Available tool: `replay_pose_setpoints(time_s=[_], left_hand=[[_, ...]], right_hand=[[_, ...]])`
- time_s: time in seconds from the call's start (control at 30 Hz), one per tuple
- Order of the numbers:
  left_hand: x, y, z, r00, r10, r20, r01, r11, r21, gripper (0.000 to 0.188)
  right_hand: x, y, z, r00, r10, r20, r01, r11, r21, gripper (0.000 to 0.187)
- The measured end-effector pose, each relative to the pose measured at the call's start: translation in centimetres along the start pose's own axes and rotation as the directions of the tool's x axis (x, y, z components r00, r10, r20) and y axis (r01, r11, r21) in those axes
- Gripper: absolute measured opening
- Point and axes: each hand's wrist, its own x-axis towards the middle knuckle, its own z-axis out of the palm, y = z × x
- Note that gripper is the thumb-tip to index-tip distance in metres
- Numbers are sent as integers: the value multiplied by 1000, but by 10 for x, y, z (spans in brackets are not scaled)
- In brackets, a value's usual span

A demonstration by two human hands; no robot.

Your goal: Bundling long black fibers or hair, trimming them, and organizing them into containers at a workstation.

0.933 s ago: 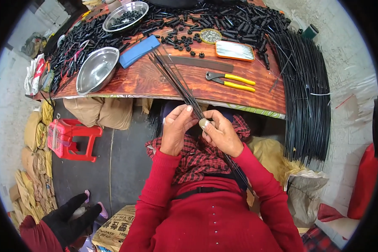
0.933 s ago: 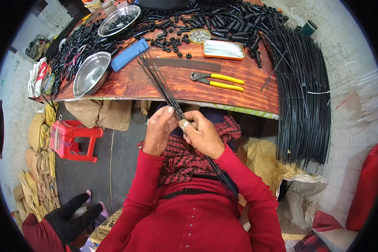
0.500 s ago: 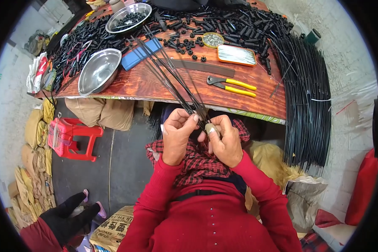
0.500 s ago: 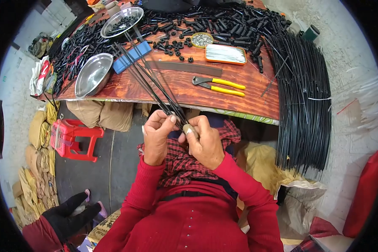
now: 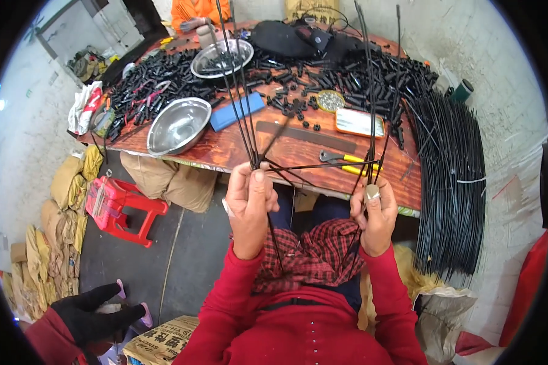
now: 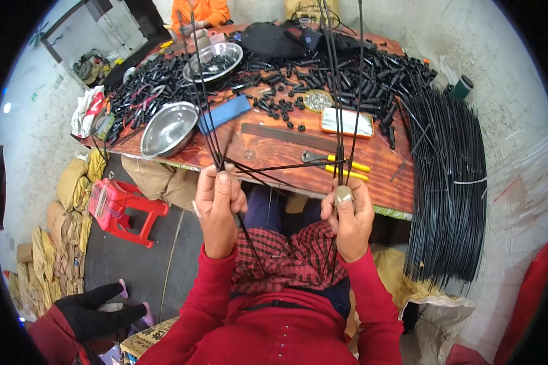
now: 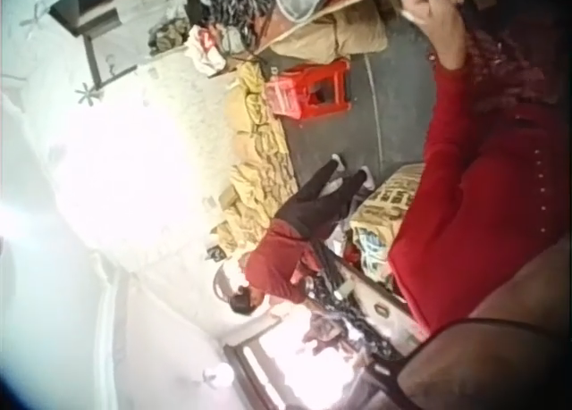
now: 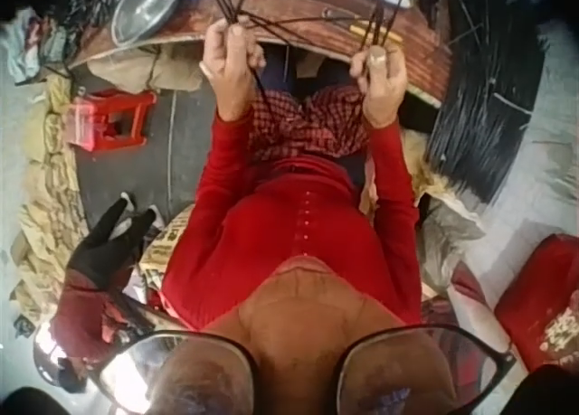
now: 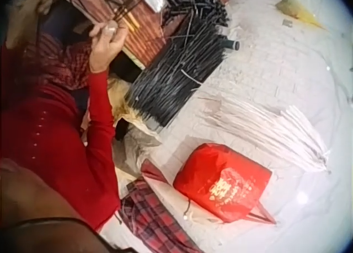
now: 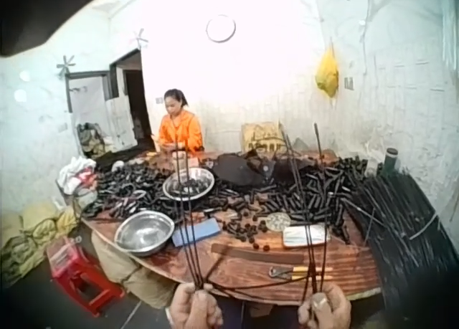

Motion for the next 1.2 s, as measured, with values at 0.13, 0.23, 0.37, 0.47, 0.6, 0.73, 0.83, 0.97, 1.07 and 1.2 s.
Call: replay_pose_setpoints(time_s=[0.13, 0.23, 0.37, 0.47, 0.6, 0.73, 0.83, 0.97, 1.07, 1.2], left_hand=[[2, 6, -1, 983, -179, 50, 185, 964, -191, 27], [3, 7, 3, 971, -211, 116, 235, 935, -266, 30], [7, 2, 1, 972, -230, 41, 232, 930, -285, 35], [13, 0, -17, 969, -245, 29, 237, 893, -382, 35], [13, -6, -23, 954, -272, 122, 296, 814, -499, 34], [8, -3, -11, 934, -283, 217, 355, 798, -487, 30], [6, -2, 6, 945, -240, 222, 319, 826, -465, 22], [2, -10, 23, 945, -194, 262, 291, 865, -408, 18], [-5, -15, 36, 916, -240, 320, 323, 916, -236, 19], [-9, -12, 44, 950, -223, 217, 261, 952, -162, 25]], right_hand=[[3, -10, 2, 992, 107, 66, -113, 989, 94, 30], [4, -14, 6, 987, 124, 107, -141, 975, 172, 30], [8, -20, 9, 991, 106, 84, -121, 973, 198, 26], [19, -30, -5, 996, 91, -14, -86, 974, 209, 26], [20, -39, -17, 992, 113, -51, -99, 969, 227, 25], [15, -36, -6, 981, 188, 58, -195, 967, 166, 27], [18, -34, 8, 953, 260, 153, -282, 948, 149, 30], [21, -36, 15, 919, 333, 209, -368, 917, 155, 33], [22, -32, 15, 908, 317, 272, -346, 936, 61, 25], [21, -37, 17, 909, 304, 284, -297, 952, -67, 15]])
